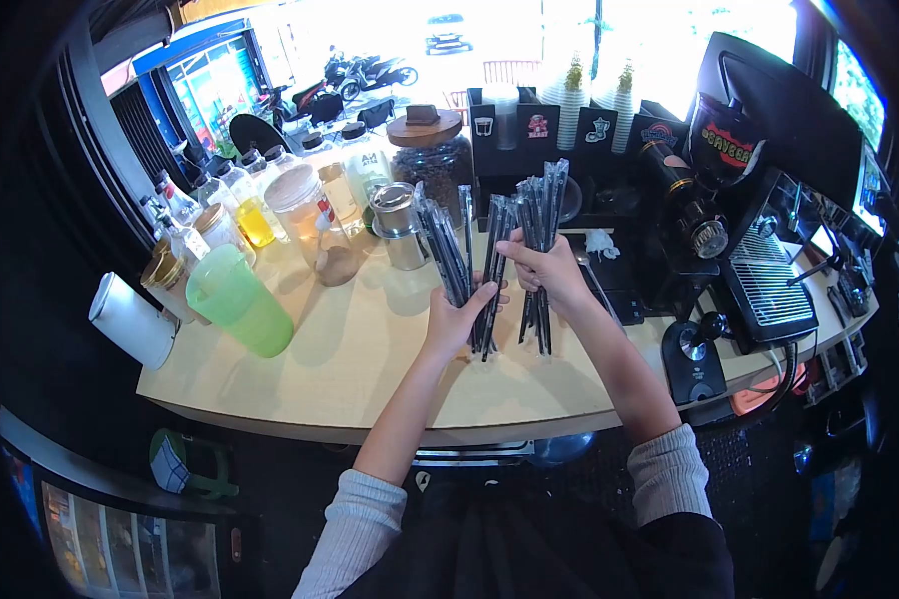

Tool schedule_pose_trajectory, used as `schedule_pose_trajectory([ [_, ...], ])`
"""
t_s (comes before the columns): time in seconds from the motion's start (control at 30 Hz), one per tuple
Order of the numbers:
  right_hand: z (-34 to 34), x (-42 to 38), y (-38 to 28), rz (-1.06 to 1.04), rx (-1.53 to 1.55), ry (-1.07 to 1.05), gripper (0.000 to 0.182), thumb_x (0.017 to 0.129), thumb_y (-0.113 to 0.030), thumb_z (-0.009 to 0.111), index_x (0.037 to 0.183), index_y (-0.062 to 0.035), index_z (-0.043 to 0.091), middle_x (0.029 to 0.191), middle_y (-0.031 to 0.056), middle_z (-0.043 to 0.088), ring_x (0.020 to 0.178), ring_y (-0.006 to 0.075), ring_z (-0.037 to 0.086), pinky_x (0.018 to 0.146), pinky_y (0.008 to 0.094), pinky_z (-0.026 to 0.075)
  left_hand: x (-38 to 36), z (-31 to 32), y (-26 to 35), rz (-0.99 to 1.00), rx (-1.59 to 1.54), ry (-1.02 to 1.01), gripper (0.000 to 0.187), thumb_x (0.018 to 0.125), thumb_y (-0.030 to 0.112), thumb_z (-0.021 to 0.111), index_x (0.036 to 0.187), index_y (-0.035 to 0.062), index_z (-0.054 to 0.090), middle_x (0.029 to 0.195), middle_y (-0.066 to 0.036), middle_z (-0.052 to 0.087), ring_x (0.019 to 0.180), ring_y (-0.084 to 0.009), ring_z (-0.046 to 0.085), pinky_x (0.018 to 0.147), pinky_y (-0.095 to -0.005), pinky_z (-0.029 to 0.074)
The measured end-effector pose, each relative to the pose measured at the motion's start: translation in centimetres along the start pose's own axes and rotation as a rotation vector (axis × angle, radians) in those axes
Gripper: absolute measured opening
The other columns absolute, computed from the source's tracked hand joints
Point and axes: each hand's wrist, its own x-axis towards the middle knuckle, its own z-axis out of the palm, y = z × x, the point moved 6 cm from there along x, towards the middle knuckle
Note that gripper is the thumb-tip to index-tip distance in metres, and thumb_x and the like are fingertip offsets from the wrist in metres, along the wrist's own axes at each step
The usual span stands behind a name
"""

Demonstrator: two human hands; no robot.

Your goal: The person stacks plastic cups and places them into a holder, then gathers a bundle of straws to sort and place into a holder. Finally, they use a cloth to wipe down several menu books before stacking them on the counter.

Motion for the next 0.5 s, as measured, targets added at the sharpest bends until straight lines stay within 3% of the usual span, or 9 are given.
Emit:
schedule_pose_trajectory([
  [0.5,0.22,0.21,0.23,-0.021,0.038,-0.02,0.021,0.076,-0.013,0.07,0.087,-0.0044,0.055,0.053,-0.0059,0.044,0.04,0.0018,0.035,0.038,0.0194,0.025,-0.17,-0.19,0.44,0.059,0.028,0.067,0.02,0.079,0.005,0.065,0.093,-0.0041,0.054,0.084,-0.013,0.064,0.073,-0.021,0.065,0.065,-0.0294,0.054],
])
